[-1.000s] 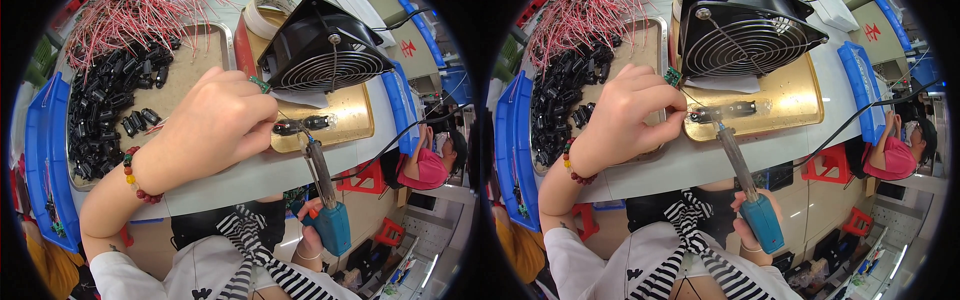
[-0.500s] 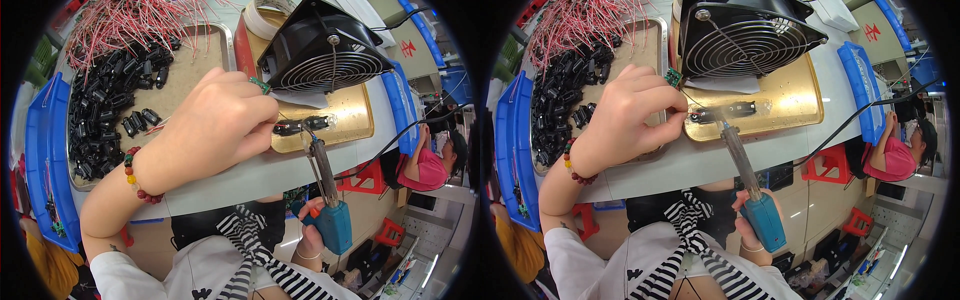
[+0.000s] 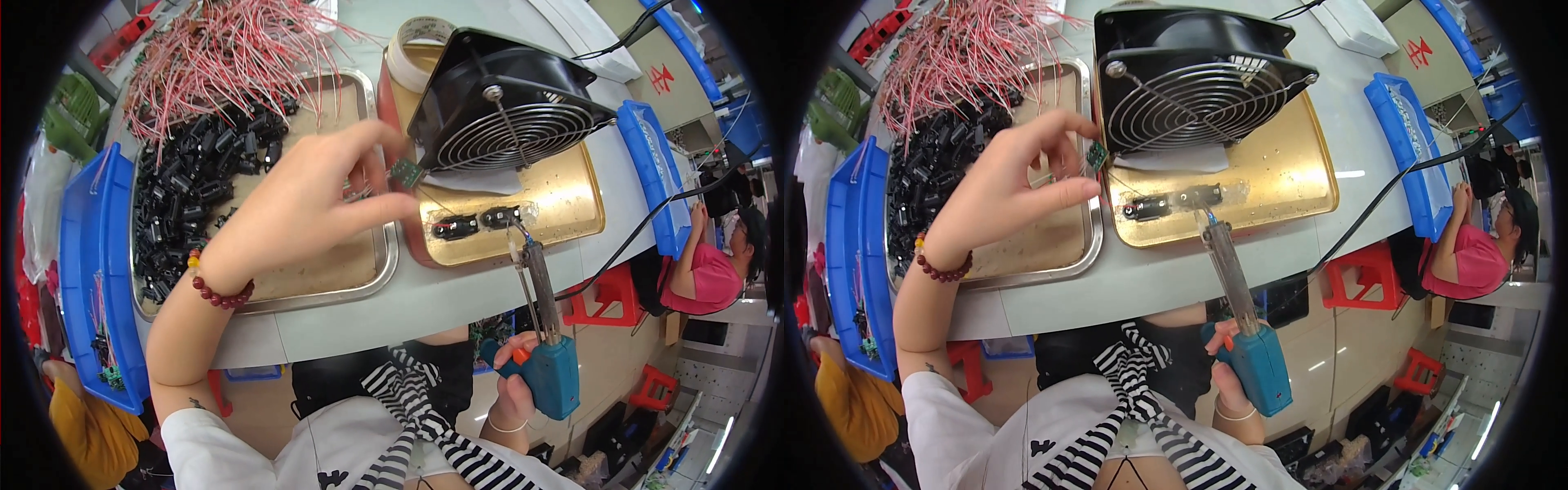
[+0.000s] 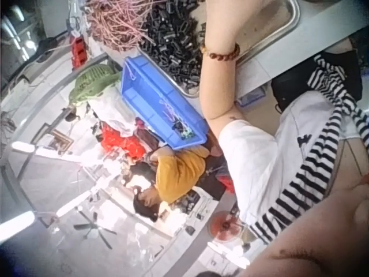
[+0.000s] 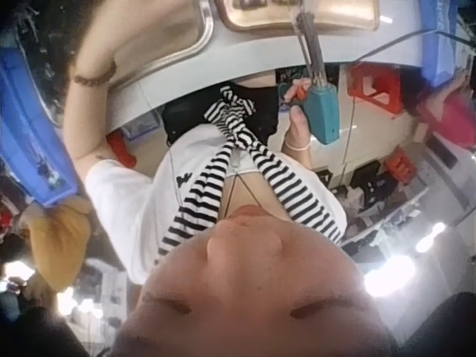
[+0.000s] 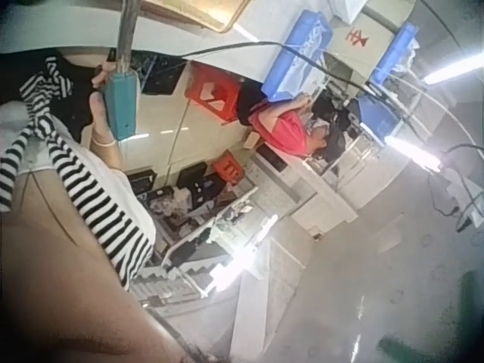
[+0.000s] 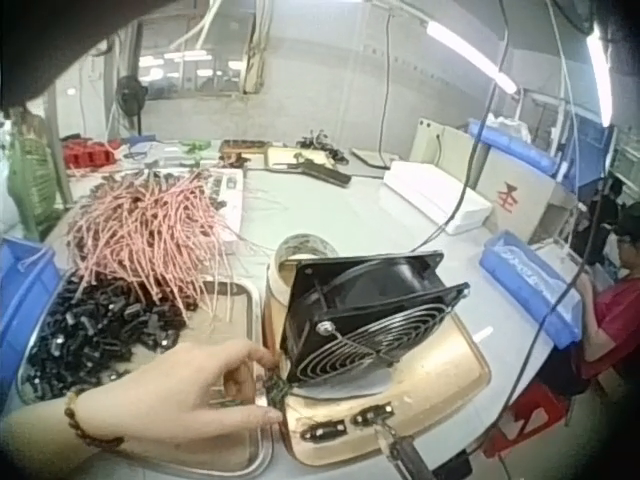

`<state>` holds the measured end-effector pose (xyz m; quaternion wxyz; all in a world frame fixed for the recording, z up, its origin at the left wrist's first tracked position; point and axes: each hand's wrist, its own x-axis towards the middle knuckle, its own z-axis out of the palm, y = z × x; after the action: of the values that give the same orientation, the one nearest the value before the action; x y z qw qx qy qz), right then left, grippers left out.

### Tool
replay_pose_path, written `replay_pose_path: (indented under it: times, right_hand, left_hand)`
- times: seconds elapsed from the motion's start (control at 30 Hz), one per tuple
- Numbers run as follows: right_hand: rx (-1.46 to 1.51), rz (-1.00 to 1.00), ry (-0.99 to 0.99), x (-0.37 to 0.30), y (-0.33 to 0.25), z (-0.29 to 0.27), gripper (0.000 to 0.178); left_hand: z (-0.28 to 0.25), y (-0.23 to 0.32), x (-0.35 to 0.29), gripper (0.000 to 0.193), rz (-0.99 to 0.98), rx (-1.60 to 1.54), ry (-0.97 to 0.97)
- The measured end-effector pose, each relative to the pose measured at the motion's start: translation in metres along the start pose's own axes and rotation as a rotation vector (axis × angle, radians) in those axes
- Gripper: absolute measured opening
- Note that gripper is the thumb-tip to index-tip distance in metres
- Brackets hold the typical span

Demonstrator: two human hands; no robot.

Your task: The person solders wires and electronic components onto small circuit boards using a soldering iron at a factory workbench.

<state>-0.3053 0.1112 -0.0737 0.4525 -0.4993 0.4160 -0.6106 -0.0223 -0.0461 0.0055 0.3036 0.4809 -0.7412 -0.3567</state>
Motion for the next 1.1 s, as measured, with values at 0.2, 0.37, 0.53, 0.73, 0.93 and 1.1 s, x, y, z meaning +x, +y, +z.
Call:
replay_pose_path:
  times: [0.2,0.37,0.53,0.73,0.93,1.1]
  right_hand:
    - [0.012,0.043,0.041,-0.006,-0.001,-0.010,0.047]
    - [-0.018,0.080,0.083,-0.007,0.002,-0.023,0.049]
    - [0.058,0.062,0.071,-0.008,0.007,-0.025,0.050]
    - [0.098,-0.073,0.098,-0.005,0.017,-0.027,0.049]
    - [0.131,-0.124,0.015,0.001,0.024,-0.037,0.049]
    - [0.116,-0.142,-0.052,0.006,0.027,-0.031,0.048]
  left_hand:
    - [0.002,0.005,-0.006,0.033,0.171,0.198,-0.062]
    - [-0.002,0.028,-0.006,0.032,-0.010,0.185,-0.260]
    - [-0.004,0.055,-0.023,0.019,0.364,0.485,0.017]
    - [-0.060,0.094,-0.065,0.014,0.109,0.321,0.118]
    - [-0.117,0.078,-0.139,0.009,-0.173,0.020,0.531]
    - [-0.174,0.035,-0.238,0.009,-0.320,-0.068,0.957]
